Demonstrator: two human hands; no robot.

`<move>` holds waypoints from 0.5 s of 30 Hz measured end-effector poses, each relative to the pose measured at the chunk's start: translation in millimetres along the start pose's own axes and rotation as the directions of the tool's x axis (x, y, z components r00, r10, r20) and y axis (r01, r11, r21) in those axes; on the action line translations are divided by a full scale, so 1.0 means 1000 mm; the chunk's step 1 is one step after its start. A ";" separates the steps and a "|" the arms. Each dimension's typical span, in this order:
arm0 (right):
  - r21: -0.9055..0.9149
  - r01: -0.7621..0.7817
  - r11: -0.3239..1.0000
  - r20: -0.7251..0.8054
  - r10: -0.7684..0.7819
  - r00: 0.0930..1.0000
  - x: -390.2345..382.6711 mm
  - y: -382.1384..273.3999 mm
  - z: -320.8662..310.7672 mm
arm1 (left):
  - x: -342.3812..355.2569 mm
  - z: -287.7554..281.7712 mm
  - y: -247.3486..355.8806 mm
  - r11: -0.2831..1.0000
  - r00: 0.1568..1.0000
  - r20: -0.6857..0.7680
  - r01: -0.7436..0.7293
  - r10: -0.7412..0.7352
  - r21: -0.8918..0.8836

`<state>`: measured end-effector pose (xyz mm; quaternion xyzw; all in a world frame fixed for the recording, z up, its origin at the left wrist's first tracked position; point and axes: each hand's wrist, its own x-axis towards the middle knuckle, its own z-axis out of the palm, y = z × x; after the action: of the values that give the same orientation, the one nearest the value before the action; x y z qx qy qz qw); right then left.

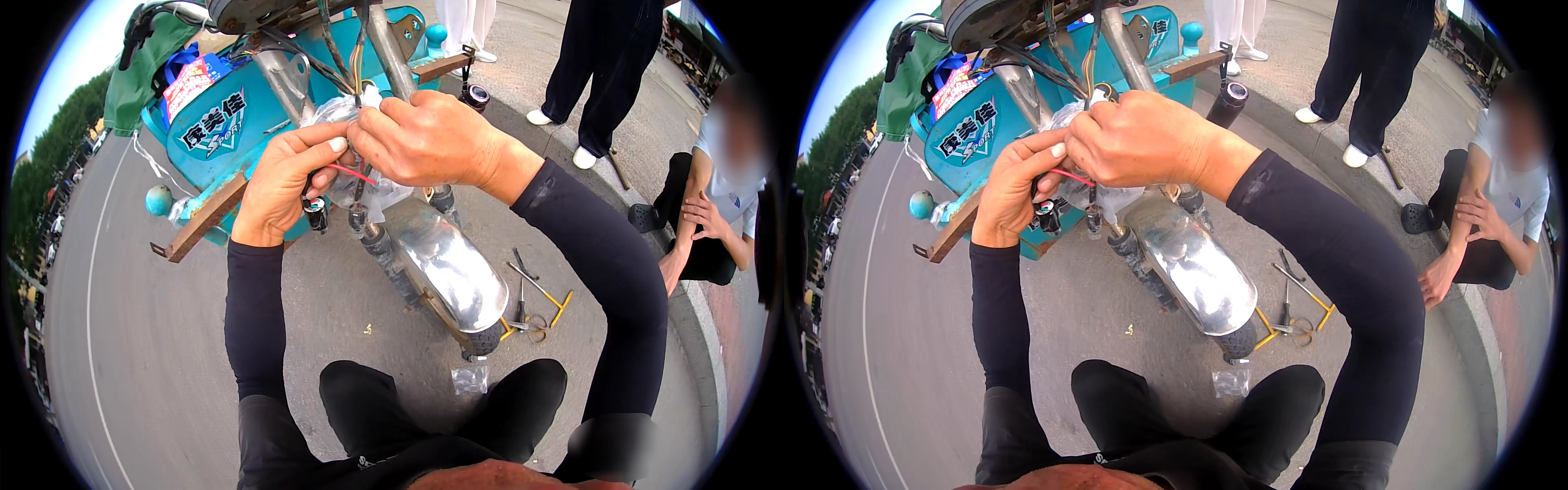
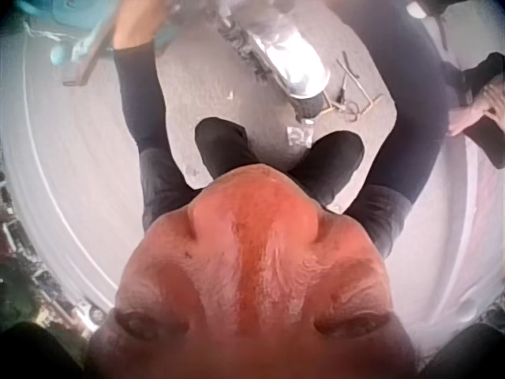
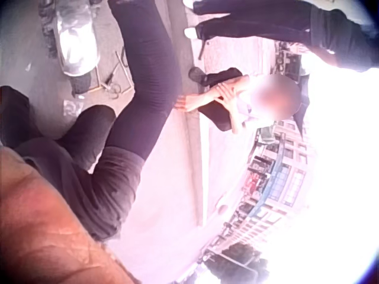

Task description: The person repairs electrical wiring on a teal three-wheeled vehicle. They strip wire insulation with pliers, twist exposed conductors together, and wrap the connections with black electrical tape.

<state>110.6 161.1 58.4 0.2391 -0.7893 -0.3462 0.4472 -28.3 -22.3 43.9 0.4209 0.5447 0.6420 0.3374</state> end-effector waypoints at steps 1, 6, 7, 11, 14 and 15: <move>0.022 -0.032 0.999 -0.028 0.033 0.999 0.000 -0.001 0.004 | -0.001 0.001 0.001 1.000 1.000 -0.011 0.007 -0.006 0.009; 0.094 -0.201 0.975 0.003 0.201 0.979 -0.006 -0.005 0.009 | 0.000 0.003 -0.003 1.000 0.999 -0.051 0.012 -0.012 0.013; 0.116 -0.272 0.955 0.021 0.271 0.962 -0.006 -0.009 0.011 | 0.000 0.004 -0.004 1.000 0.998 -0.065 0.001 0.000 0.020; 0.354 -0.560 0.749 0.030 0.589 0.807 -0.004 -0.028 0.014 | -0.003 0.018 -0.004 0.992 0.987 -0.151 -0.030 0.049 0.123; 0.542 -0.695 0.473 0.105 0.782 0.614 -0.003 -0.040 0.015 | -0.008 0.029 -0.006 0.978 0.973 -0.208 -0.058 0.100 0.199; 0.577 -0.712 0.400 0.125 0.818 0.562 -0.002 -0.044 0.013 | -0.009 0.033 -0.008 0.973 0.966 -0.227 -0.069 0.120 0.220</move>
<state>103.1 138.1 18.8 0.0001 -0.8297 0.1737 0.5305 5.2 -15.0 36.4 0.3995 0.6253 0.6424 0.1918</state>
